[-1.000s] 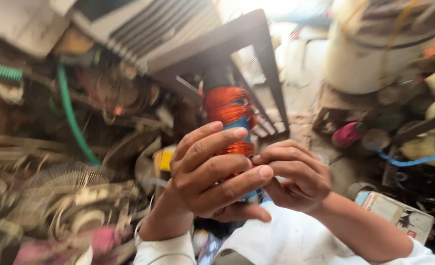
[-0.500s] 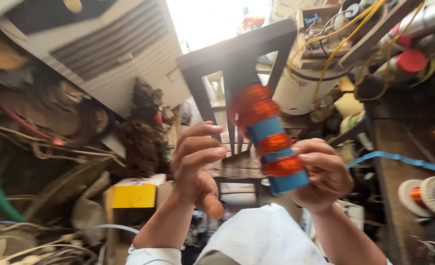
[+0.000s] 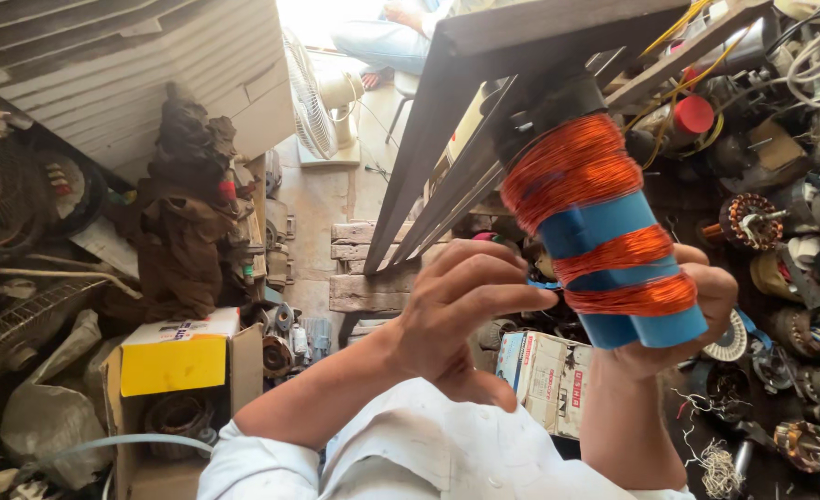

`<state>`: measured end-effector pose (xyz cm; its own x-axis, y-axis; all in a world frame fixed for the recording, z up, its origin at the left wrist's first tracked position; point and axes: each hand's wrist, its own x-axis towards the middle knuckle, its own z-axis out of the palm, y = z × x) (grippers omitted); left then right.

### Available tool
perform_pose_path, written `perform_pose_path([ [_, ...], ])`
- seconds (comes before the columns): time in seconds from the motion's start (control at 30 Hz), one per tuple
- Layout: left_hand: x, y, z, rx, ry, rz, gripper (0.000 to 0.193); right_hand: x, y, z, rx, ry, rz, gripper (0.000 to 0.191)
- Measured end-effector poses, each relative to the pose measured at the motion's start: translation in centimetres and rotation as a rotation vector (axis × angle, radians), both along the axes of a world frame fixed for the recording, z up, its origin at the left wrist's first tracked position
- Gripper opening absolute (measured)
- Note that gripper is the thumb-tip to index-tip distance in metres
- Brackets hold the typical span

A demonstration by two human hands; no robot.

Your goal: The person hand-winds copper magnet wire around a blue plastic tube, rotating the tube and guiding the wire to build up even coil layers. They then tuck and press the wire end to secure the finished coil.

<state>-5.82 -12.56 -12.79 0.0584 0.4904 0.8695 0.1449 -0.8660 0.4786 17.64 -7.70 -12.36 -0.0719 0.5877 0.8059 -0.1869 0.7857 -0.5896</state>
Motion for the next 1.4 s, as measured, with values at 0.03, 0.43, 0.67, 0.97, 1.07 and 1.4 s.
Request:
perform_pose_path([
  [0.03, -0.1, 0.1, 0.6, 0.012, 0.012, 0.002, 0.076, -0.2, 0.1, 0.0, -0.012, 0.006, -0.003, 0.052],
  [0.43, 0.6, 4.0, 9.8, 0.252, 0.599, 0.333, 0.063, -4.7, -0.3, -1.8, -0.131, -0.009, -0.133, 0.031],
  [0.67, -1.7, 5.0, 10.9, 0.235, 0.739, 0.205, 0.048, -8.2, 0.6, -1.3, -0.170, 0.225, 0.363, 0.024],
  [0.97, -2.5, 4.0, 12.9, 0.134, 0.812, 0.216, 0.038, -9.6, 1.5, -3.5, -0.271, 0.200, 0.416, 0.013],
  [1.07, -2.4, 3.7, 13.1, 0.122, 0.857, 0.233, 0.039, -9.7, 1.8, -3.4, -0.305, 0.237, 0.513, 0.012],
  [1.4, -2.6, 4.2, 12.0, 0.098, 0.776, 0.193, 0.030, -9.9, 2.6, -3.7, -0.297, 0.235, 0.587, 0.011],
])
